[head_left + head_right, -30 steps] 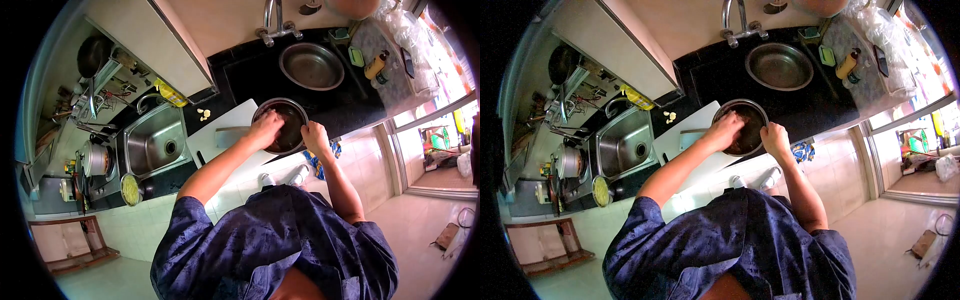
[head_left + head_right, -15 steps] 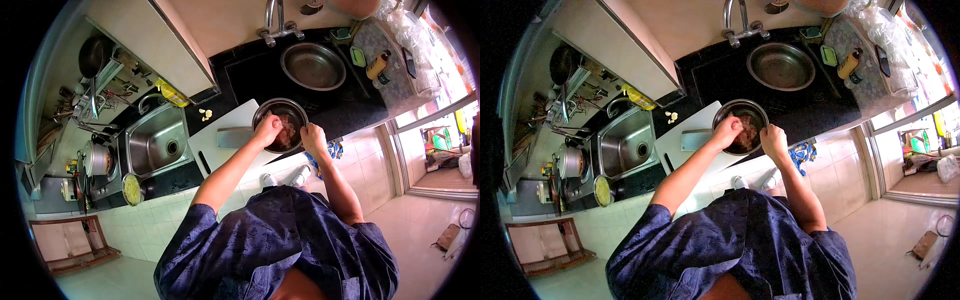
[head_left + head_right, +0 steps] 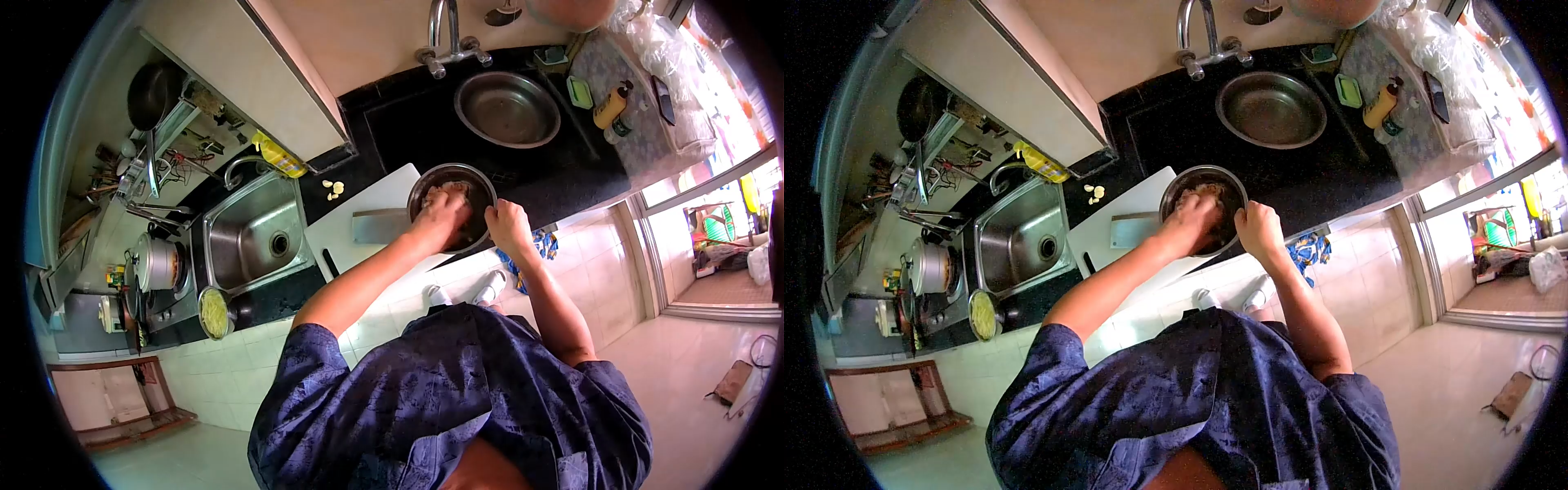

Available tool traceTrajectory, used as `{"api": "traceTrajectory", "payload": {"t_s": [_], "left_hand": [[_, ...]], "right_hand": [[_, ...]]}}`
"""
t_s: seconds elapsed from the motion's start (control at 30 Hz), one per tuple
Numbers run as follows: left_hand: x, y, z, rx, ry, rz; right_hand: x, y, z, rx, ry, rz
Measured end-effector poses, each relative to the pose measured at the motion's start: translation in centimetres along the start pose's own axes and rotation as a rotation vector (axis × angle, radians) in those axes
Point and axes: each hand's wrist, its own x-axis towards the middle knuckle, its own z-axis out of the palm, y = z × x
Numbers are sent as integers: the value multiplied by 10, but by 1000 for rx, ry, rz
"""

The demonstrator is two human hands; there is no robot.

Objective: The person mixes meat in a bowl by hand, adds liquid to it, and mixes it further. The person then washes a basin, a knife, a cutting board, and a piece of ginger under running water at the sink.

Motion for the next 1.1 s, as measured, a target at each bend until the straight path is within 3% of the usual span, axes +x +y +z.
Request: {"api": "traceTrajectory", "payload": {"t_s": [0.07,0.17,0.27,0.3,0.33,0.4,0.47,0.5,0.6,0.63,0.67,0.73,0.8,0.83,0.87,0.93,0.97,1.0,1.07,1.1], "left_hand": [[6,-20,11,127,-56,230],[9,-16,-3,417,102,171],[23,-51,39,294,226,125],[10,-28,20,116,84,182],[12,-25,13,130,-146,261],[1,-26,9,258,34,437],[11,-31,8,428,95,245],[17,-29,10,329,195,51],[29,-22,23,213,289,56],[23,-6,17,95,276,191],[15,7,7,46,18,198],[6,-11,7,192,44,566],[11,-20,6,217,56,163],[17,-31,9,435,140,229],[22,-32,16,338,273,67],[24,-17,14,213,240,106],[23,-6,12,168,43,112],[14,3,11,80,19,262],[7,-10,10,277,41,510],[13,-24,20,342,118,384]], "right_hand": [[0,6,-2,9,-3,-1],[4,7,-7,65,-29,15],[0,-2,-7,59,4,8],[1,-5,-6,42,34,-5],[1,0,-5,26,33,-10],[2,10,-2,-9,30,-25],[3,10,-2,25,-8,-10],[1,8,-2,44,-29,1],[1,-9,0,72,26,-12],[2,-9,0,71,34,-1],[3,-5,-2,54,32,-21],[1,4,-10,18,29,-59],[0,2,-14,34,-10,7],[0,0,-13,36,-21,10],[0,-2,-12,39,-31,11],[2,-10,-12,44,-8,16],[3,-12,-12,45,2,18],[4,-8,-13,41,12,9],[5,4,-14,35,33,-8],[3,3,-19,67,27,-11]]}}
